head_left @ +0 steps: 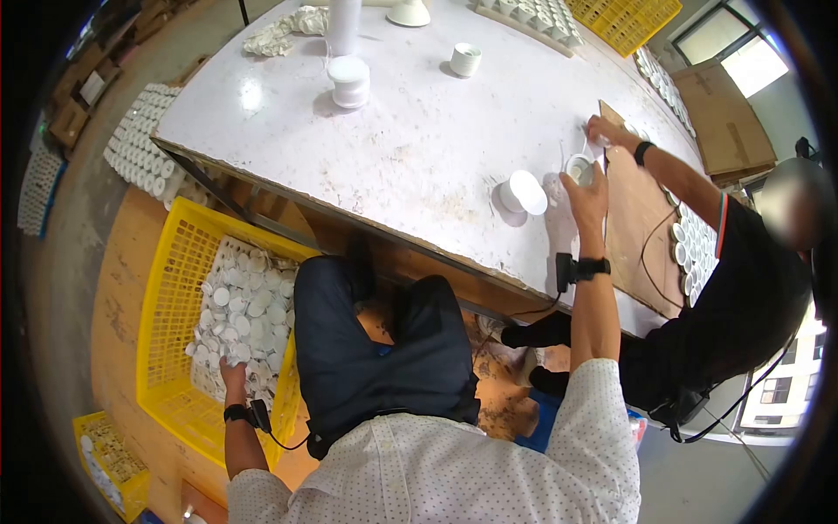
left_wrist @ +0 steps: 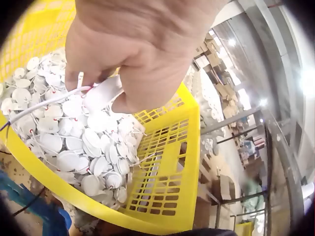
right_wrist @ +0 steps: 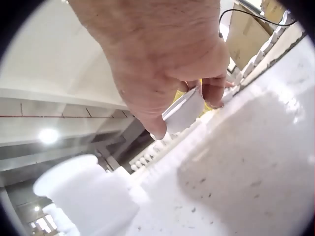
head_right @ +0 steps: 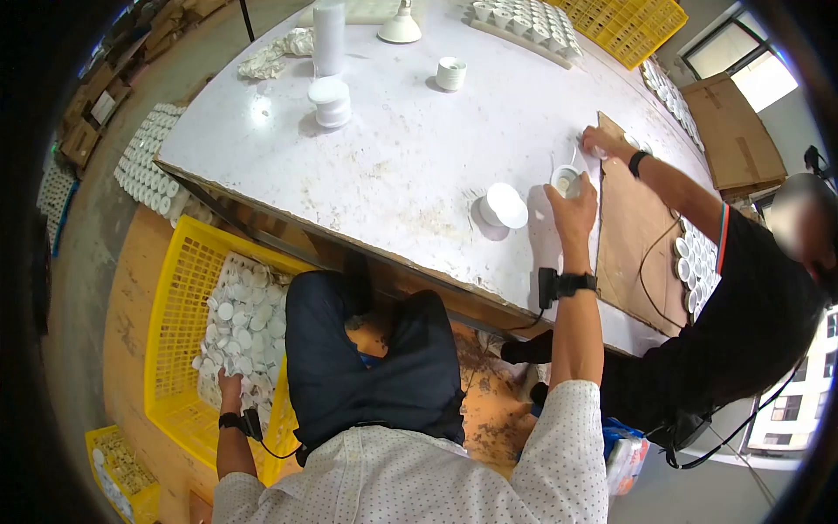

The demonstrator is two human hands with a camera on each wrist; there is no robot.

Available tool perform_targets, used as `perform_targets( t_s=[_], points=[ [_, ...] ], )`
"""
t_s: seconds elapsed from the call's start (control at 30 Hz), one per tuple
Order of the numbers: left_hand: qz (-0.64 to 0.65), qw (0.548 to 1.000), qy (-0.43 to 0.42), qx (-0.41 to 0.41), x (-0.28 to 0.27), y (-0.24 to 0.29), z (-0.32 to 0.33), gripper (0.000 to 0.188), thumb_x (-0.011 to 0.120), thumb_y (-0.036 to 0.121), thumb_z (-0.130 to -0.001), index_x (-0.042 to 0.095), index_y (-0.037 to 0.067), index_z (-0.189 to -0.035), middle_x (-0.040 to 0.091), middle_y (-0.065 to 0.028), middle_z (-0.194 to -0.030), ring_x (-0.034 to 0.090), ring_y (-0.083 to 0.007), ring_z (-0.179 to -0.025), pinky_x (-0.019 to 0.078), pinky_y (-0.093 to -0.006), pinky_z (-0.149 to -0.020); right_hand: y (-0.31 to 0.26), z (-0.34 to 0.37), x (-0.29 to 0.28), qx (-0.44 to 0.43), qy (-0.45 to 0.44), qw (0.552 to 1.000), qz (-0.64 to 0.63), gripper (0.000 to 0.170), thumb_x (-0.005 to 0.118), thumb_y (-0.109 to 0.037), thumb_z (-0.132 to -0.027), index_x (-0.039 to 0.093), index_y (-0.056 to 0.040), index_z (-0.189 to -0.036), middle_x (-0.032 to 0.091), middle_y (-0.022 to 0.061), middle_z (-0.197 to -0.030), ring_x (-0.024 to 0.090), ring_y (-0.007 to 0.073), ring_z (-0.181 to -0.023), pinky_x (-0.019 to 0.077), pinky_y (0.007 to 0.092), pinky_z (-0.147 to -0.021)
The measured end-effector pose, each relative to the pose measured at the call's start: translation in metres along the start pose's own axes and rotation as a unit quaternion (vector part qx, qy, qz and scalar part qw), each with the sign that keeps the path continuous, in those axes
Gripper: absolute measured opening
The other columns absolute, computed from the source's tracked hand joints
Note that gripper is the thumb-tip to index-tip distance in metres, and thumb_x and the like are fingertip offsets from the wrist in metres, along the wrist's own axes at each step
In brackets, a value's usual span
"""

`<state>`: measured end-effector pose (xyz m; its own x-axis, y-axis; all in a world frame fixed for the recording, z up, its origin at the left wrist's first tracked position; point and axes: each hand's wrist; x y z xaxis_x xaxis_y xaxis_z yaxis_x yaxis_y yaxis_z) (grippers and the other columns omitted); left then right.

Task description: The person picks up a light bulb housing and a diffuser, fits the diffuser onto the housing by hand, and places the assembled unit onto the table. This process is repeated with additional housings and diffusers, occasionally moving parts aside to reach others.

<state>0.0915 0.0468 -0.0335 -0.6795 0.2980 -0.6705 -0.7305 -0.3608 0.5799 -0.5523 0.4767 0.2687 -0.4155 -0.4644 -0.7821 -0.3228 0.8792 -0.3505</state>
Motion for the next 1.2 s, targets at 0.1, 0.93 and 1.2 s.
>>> perform_targets(
  t_s=[0.1, 0.93, 1.2],
  points=[
    [0.082, 0.975, -0.17, 0.121, 0.018, 0.083, 0.052, 0.041, 0.059, 0.005, -0.073, 0.052, -0.005, -0.112, 0.058, -0.0157, -0.109, 0.058, -0.0203, -0.093, 0.0456, -0.026, -0.075, -0.018, 0.025, -0.035, -0.077, 0.03, 0.993, -0.082, 0.074, 0.076, -0.019, -0.062, 0.043, -0.0001, -0.126, 0.052, 0.0191, -0.118, 0.051, 0.0302, -0.109, 0.0429, 0.0376, -0.087],
    [0.03, 0.691, -0.464, 0.553, 0.045, 0.283, 0.325, 0.084, 0.08, 0.017, -0.059, 0.036, 0.002, -0.128, 0.055, -0.0194, -0.114, 0.055, -0.0325, -0.105, 0.0464, -0.0368, -0.087, -0.154, 0.2, -0.09, -0.295, -0.485, 0.718, -0.403, 0.079, 0.08, -0.014, -0.059, 0.041, -0.0057, -0.127, 0.048, 0.0144, -0.121, 0.048, 0.0311, -0.108, 0.0425, 0.0379, -0.089],
    [0.098, 0.735, -0.46, 0.489, 0.057, 0.261, 0.32, 0.079, 0.084, 0.009, -0.053, 0.038, 0.004, -0.116, 0.053, -0.0185, -0.119, 0.054, -0.0254, -0.11, 0.0437, -0.0326, -0.092, -0.064, 0.104, -0.04, 0.097, -0.101, 0.942, -0.306, 0.039, 0.07, -0.02, -0.076, 0.052, 0.0022, -0.103, 0.056, 0.008, -0.084, 0.055, 0.0146, -0.071, 0.0469, 0.0274, -0.062]
  ],
)
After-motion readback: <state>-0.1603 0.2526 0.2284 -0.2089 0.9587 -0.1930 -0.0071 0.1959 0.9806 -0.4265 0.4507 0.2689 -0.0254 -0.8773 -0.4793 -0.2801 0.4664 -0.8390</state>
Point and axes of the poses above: each hand's wrist, its own z-axis away from the middle knuckle, its own x-axis out of the palm, y = z × x
